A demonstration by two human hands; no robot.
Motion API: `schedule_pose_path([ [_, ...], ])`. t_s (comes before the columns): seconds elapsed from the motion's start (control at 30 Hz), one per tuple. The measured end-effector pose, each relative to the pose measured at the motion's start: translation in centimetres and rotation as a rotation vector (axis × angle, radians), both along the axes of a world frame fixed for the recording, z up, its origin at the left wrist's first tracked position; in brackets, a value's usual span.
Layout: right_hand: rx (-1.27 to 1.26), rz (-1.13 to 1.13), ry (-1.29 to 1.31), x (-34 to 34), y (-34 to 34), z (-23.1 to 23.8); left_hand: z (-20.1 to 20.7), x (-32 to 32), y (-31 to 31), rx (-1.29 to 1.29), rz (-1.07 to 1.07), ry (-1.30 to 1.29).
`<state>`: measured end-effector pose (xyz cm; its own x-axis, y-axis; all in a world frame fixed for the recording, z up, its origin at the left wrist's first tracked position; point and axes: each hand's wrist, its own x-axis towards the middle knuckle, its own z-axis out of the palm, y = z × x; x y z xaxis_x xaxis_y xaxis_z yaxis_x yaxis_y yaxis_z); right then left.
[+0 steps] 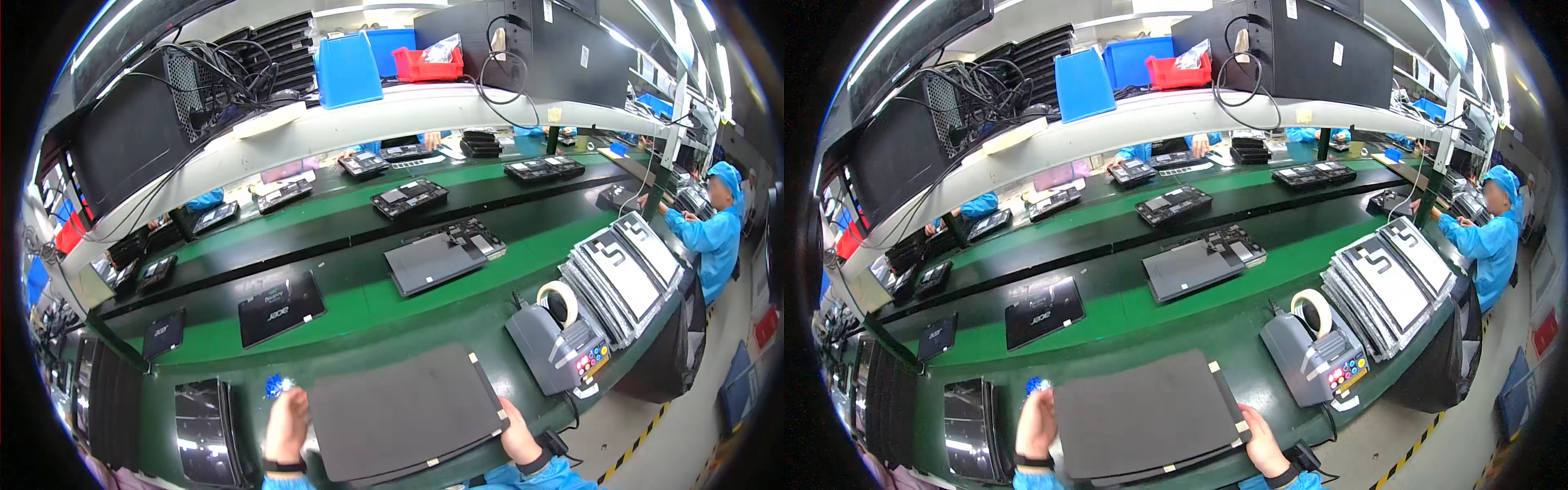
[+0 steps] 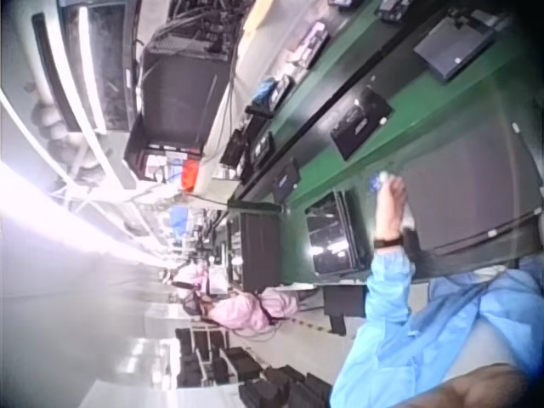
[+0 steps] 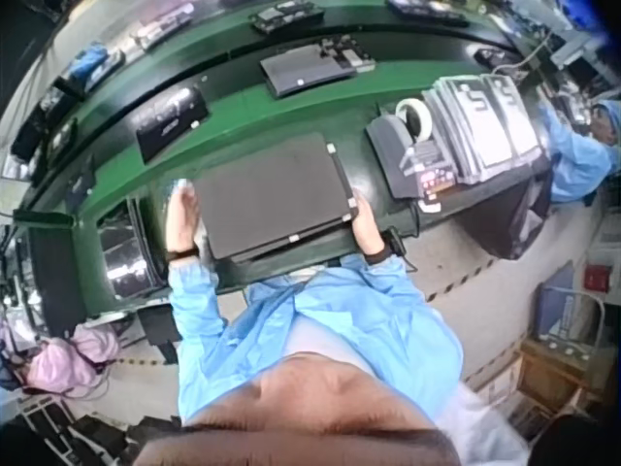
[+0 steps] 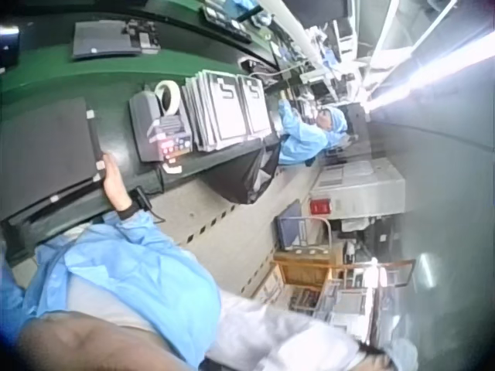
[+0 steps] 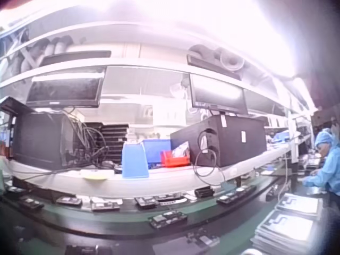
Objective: The person assembles electronic tablets by hand, attaching tablet screens to tablet bodies on a production line.
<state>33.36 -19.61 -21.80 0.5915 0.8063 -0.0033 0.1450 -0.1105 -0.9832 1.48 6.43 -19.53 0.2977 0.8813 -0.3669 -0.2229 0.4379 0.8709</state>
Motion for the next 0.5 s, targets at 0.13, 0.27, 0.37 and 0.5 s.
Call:
schedule_pose_path([
  [0.13,0.171,0.079,0.670,-1.5,1.5,-0.5,-1.8,1.5,-7.8,0.202,-0.102,0.002],
  [0.27,0.170,0.155,0.574,-0.9,1.8,-2.8,-3.3,1.5,-9.2,0.191,-0.026,-0.022],
  [0.37,0.211,0.137,0.620,-1.2,2.2,-2.4,-3.4,1.3,-9.9,0.177,0.035,-0.051],
  [0.5,0.290,0.035,0.865,-2.2,2.3,-0.9,-4.0,-1.2,-9.0,0.173,0.112,-0.062],
])
